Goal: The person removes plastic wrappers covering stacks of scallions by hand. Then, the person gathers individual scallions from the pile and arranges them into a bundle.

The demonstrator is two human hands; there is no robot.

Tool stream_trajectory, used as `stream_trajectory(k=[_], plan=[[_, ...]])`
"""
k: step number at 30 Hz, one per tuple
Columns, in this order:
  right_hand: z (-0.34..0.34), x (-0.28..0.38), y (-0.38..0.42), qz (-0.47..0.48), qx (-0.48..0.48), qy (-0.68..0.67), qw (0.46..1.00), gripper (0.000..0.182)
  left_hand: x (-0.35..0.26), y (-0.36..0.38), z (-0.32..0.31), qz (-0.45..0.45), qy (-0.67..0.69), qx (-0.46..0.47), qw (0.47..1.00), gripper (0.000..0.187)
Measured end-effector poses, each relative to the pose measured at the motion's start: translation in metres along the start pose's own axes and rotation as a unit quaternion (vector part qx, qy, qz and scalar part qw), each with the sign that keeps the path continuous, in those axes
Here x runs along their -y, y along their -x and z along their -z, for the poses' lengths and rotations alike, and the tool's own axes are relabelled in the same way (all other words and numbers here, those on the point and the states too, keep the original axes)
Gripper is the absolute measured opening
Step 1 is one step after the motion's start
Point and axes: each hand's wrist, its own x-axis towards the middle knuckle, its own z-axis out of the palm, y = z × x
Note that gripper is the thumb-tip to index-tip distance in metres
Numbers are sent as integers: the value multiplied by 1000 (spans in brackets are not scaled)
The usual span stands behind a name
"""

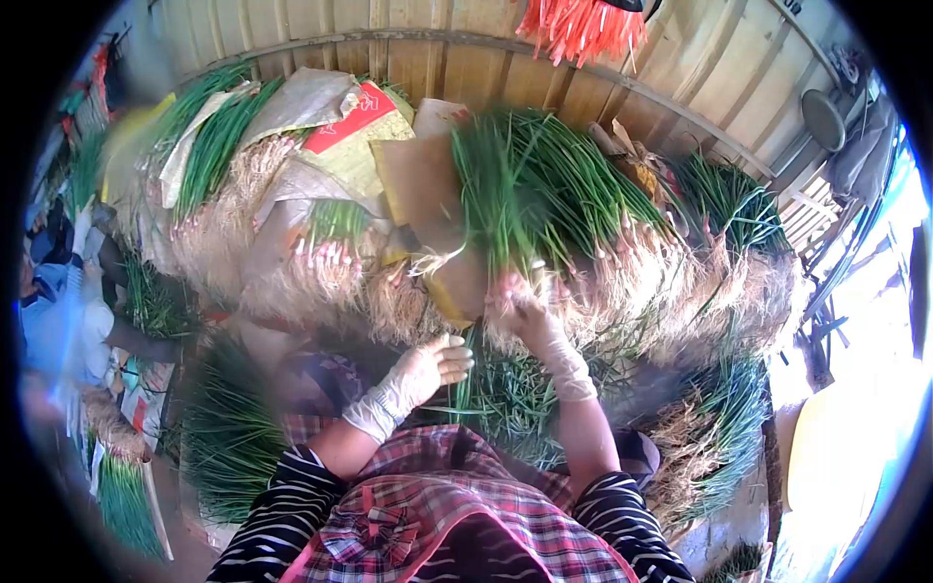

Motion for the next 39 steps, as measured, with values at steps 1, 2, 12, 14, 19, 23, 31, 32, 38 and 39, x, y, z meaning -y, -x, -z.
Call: stream_trajectory(k=[1,2,12,14,19,23,31,32,38,39], plan=[[5,4,7,27,31,55,998,34,-8,8,4,-23,-29,7,999,36],[17,8,21,-50,78,39,995,20,-14,18,7,-45,-53,11,998,35],[1,43,-15,63,-180,-101,976,21,-33,32,-8,-157,-169,-74,970,37],[-4,60,-20,-33,-134,-23,990,22,-46,14,-1,-177,-143,-104,968,38],[-38,27,-39,129,-128,175,968,19,-74,3,4,-211,-133,-77,965,41],[-12,80,-21,22,-100,-15,995,27,-83,1,-22,-201,-303,-49,930,48],[-15,77,-14,-116,-41,-229,966,19,-84,-44,35,-117,-81,10,990,17],[-19,65,-22,-87,-73,-193,975,14,-84,-47,44,-122,-88,7,989,17],[-74,92,-63,-80,-16,-125,989,15,-89,-36,28,-162,-160,-5,974,12],[-77,89,-70,-52,-40,-99,993,14,-88,-35,29,-196,-211,-2,958,11]])
